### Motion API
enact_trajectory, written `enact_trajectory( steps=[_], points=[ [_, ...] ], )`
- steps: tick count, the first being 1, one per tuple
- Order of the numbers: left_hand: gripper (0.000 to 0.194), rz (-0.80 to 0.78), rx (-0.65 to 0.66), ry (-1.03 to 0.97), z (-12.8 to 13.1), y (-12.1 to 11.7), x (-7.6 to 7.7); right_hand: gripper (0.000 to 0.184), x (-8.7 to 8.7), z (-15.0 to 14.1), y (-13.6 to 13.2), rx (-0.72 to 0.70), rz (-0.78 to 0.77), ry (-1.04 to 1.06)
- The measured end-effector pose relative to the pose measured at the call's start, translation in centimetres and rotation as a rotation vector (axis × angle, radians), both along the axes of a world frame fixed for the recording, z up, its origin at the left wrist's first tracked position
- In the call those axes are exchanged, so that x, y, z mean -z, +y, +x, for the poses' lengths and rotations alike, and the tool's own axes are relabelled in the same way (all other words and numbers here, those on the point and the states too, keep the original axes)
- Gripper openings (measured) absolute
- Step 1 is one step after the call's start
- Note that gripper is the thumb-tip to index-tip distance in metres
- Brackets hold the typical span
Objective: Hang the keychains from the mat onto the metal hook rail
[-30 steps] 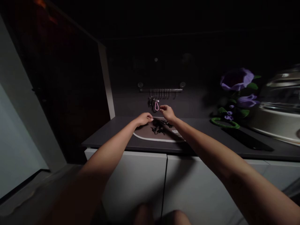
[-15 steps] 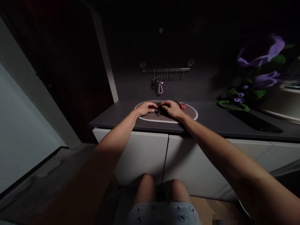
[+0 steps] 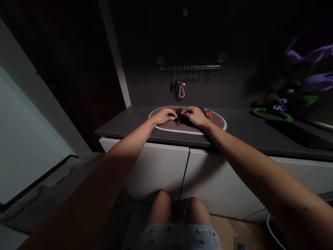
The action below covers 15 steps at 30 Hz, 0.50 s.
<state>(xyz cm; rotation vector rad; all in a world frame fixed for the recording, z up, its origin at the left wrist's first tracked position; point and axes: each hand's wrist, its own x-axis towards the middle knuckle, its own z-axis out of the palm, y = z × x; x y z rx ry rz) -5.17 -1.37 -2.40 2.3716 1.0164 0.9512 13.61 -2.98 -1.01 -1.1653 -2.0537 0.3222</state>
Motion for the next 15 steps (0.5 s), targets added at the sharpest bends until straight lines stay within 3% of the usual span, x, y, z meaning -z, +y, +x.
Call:
enact_trajectory(
  steps=[9, 15],
  points=[
    [0.011, 0.030, -0.079, -0.085, 0.19, 0.04, -0.01, 0.025, 0.20, -0.03, 0.15, -0.019, 0.026, -0.051],
    [0.016, -0.090, -0.087, -0.290, 0.62, -0.12, -0.22, 0.024, 0.18, -0.12, -0.01, -0.036, -0.005, -0.023]
  ],
)
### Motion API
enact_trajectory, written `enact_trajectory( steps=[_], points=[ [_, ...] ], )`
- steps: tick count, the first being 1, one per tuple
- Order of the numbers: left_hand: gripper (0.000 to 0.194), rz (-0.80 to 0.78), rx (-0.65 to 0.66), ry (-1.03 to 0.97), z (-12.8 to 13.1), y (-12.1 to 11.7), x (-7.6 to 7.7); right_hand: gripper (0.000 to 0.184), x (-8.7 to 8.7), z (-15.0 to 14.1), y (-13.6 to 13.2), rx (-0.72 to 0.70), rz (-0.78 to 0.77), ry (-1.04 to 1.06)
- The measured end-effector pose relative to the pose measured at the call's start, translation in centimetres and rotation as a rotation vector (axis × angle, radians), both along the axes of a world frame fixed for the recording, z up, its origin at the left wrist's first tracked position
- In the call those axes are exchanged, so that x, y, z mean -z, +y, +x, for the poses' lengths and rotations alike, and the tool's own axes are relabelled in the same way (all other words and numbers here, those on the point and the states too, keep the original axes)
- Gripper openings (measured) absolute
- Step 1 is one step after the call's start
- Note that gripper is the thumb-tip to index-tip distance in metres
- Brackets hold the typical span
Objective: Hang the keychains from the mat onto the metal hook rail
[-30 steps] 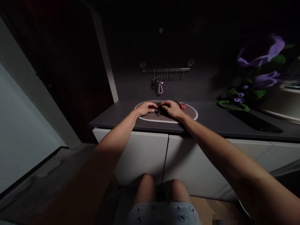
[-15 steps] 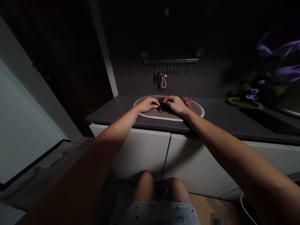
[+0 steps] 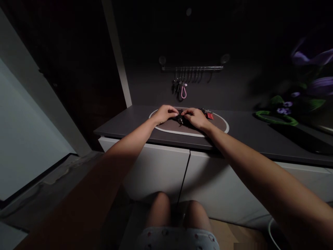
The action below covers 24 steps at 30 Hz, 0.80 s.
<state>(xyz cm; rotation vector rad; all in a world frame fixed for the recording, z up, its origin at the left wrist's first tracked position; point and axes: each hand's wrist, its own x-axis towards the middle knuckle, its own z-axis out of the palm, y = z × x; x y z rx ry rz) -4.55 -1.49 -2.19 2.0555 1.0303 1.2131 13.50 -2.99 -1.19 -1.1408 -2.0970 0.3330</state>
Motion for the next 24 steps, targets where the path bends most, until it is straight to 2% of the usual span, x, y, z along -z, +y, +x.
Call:
enact_trajectory(
  steps=[6, 14, 19, 24],
  points=[
    [0.023, -0.135, 0.031, -0.205, 0.4, -0.7, -0.3, 0.025, 0.1, 0.1, -0.1, -0.087, -0.011, 0.134],
    [0.026, -0.231, 0.073, -0.312, 0.5, -0.9, -0.6, 0.042, 0.9, 0.0, 0.7, -0.187, -0.098, 0.226],
    [0.021, -0.307, 0.104, -0.344, 0.4, -0.6, -0.5, 0.038, 0.8, 0.0, 0.8, -0.221, -0.037, 0.206],
    [0.022, -0.342, 0.114, -0.364, 0.2, -0.1, -0.2, 0.033, 0.6, 0.0, 0.6, -0.277, -0.046, 0.162]
  ],
)
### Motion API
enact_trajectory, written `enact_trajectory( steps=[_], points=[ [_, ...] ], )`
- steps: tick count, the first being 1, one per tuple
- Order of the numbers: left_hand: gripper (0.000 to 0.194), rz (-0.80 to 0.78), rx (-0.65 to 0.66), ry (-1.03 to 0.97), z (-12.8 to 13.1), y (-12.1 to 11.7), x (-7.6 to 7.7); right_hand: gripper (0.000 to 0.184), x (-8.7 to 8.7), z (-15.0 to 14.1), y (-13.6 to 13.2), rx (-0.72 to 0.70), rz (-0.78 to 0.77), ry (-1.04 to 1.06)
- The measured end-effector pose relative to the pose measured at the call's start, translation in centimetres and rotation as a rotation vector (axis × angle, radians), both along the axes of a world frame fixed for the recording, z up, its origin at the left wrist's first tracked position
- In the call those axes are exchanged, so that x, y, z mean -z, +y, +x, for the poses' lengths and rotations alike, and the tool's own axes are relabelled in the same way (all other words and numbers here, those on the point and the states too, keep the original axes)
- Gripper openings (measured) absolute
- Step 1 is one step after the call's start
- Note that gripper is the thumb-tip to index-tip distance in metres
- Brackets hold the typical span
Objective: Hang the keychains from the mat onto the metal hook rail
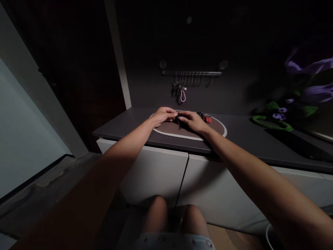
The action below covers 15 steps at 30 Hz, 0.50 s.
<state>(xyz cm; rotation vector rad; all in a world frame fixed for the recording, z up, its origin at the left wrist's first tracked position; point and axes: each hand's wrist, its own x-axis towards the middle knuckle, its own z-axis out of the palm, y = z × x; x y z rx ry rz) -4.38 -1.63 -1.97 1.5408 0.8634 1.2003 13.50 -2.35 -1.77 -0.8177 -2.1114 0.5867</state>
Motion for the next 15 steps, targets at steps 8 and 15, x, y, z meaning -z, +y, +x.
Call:
enact_trajectory(
  steps=[8, 15],
  points=[
    [0.024, -0.004, -0.028, -0.046, 0.07, -0.27, -0.21, 0.031, -0.53, -0.14, -0.71, 0.014, -0.058, 0.024],
    [0.026, 0.015, -0.012, -0.063, 0.26, 0.09, 0.01, 0.028, -0.21, -0.24, -0.46, 0.087, -0.015, 0.095]
  ],
)
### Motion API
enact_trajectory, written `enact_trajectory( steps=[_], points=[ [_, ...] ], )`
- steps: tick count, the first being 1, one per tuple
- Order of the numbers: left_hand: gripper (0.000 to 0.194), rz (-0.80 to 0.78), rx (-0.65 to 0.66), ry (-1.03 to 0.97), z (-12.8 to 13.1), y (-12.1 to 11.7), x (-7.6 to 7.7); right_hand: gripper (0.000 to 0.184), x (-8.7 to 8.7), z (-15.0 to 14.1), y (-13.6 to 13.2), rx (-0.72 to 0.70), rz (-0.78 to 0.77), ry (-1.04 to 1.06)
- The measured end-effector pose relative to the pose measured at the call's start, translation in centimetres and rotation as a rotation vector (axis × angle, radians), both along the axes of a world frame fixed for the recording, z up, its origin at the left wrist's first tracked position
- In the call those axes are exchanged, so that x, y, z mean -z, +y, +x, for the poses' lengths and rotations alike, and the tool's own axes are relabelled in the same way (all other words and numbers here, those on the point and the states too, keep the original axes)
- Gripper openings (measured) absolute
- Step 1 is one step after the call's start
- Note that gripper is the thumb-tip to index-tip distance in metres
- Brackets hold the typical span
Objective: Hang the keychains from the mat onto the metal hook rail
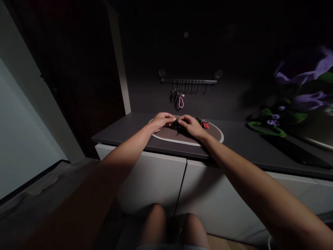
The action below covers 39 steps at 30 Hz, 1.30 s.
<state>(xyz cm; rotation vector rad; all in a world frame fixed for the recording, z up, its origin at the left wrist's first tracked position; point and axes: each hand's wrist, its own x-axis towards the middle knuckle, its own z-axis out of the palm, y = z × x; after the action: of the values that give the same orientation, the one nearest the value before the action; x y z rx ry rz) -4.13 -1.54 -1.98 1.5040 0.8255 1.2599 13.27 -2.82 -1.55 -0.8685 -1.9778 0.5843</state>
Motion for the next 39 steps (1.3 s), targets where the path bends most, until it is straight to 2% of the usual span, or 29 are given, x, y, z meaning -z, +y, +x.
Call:
enact_trajectory(
  steps=[7, 12, 20, 23, 26, 29, 33, 37, 39],
  points=[
    [0.031, 0.015, 0.046, 0.014, 0.3, -0.1, 0.1, 0.027, 0.0, 0.3, 0.2, -0.021, 0.005, 0.022],
    [0.035, 0.003, 0.026, 0.006, 0.7, -0.3, -0.1, 0.026, 0.1, 0.5, 0.3, -0.023, -0.010, 0.097],
    [0.037, 0.085, -0.009, 0.069, 1.9, 0.1, -2.7, 0.023, -0.9, 0.5, 1.0, 0.059, 0.024, 0.216],
    [0.034, 0.171, -0.100, 0.044, 2.7, 1.0, -3.2, 0.023, -1.9, 0.7, 2.3, 0.105, 0.051, 0.252],
    [0.026, 0.239, -0.263, 0.038, 3.4, 1.9, -2.7, 0.023, -3.0, 0.8, 4.1, 0.137, 0.056, 0.275],
    [0.021, 0.302, -0.383, 0.155, 3.4, 2.6, -1.8, 0.020, -4.2, 0.9, 5.9, 0.174, 0.041, 0.307],
    [0.018, 0.407, -0.430, 0.382, 2.9, 3.0, -0.7, 0.012, -6.1, 0.6, 7.7, 0.240, -0.001, 0.357],
    [0.017, 0.498, -0.497, 0.485, 2.7, 3.5, -0.1, 0.010, -7.6, 0.2, 9.9, 0.301, -0.032, 0.415],
    [0.017, 0.543, -0.520, 0.516, 2.7, 3.7, 0.2, 0.011, -8.1, 0.0, 11.2, 0.327, 0.015, 0.397]
  ],
)
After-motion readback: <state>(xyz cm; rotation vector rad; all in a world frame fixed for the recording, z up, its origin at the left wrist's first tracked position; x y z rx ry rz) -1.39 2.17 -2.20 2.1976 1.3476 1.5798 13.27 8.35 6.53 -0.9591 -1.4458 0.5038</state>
